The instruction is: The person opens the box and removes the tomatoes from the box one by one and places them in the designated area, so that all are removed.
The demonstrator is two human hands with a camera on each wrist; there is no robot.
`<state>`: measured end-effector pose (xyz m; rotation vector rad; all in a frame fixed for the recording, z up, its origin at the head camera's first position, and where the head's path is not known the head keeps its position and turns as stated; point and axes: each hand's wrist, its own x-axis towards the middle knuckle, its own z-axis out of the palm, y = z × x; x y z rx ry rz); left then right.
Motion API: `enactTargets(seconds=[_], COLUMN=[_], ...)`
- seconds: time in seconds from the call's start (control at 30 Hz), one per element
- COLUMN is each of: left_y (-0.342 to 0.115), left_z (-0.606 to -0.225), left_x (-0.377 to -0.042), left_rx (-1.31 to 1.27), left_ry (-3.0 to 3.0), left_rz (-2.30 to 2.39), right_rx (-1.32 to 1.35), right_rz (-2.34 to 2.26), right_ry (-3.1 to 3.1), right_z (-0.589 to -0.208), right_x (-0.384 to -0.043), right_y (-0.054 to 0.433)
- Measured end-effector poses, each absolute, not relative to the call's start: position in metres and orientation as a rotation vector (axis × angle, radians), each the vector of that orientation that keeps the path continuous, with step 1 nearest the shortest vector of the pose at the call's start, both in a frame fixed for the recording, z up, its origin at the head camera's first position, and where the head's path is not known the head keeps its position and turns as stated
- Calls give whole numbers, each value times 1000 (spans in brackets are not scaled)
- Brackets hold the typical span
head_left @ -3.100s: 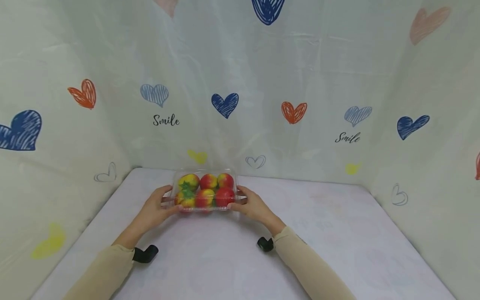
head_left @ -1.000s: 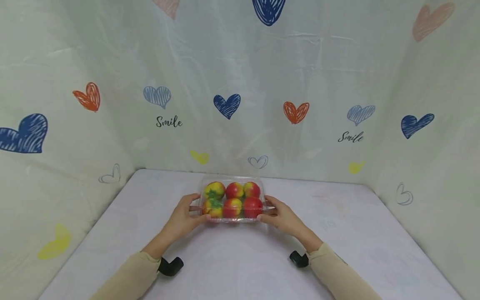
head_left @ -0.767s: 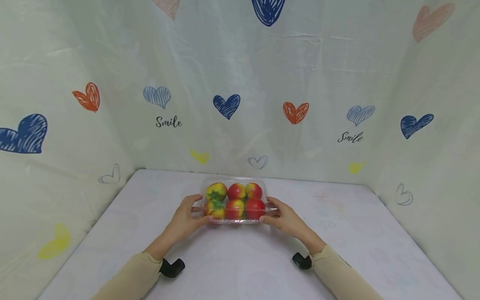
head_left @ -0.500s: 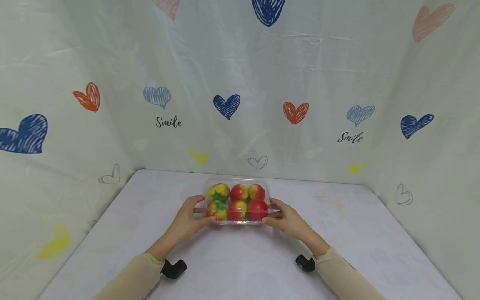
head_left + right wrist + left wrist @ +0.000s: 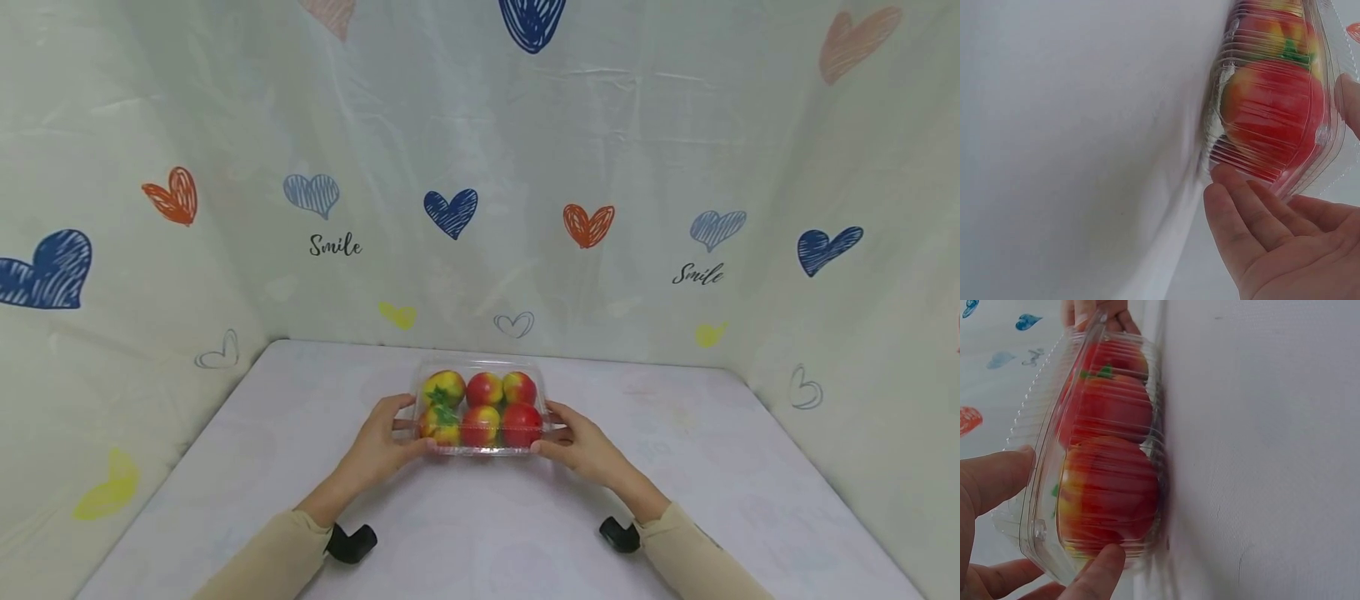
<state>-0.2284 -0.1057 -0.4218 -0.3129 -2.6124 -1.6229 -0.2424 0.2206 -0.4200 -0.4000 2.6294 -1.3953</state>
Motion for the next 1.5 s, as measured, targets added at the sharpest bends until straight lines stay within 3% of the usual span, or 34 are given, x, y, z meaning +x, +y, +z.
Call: enactTargets(seconds=[1.5], left_y=[-95], left_z=[-423], left_x=[-218], left_rx=[-327], left_ry=[-2619], left_rz=[-1610], right_rx=[-343], right_rz=[-1393], right_ry=[2703], right_z=[-422], right_x=[-227], right_y=[233])
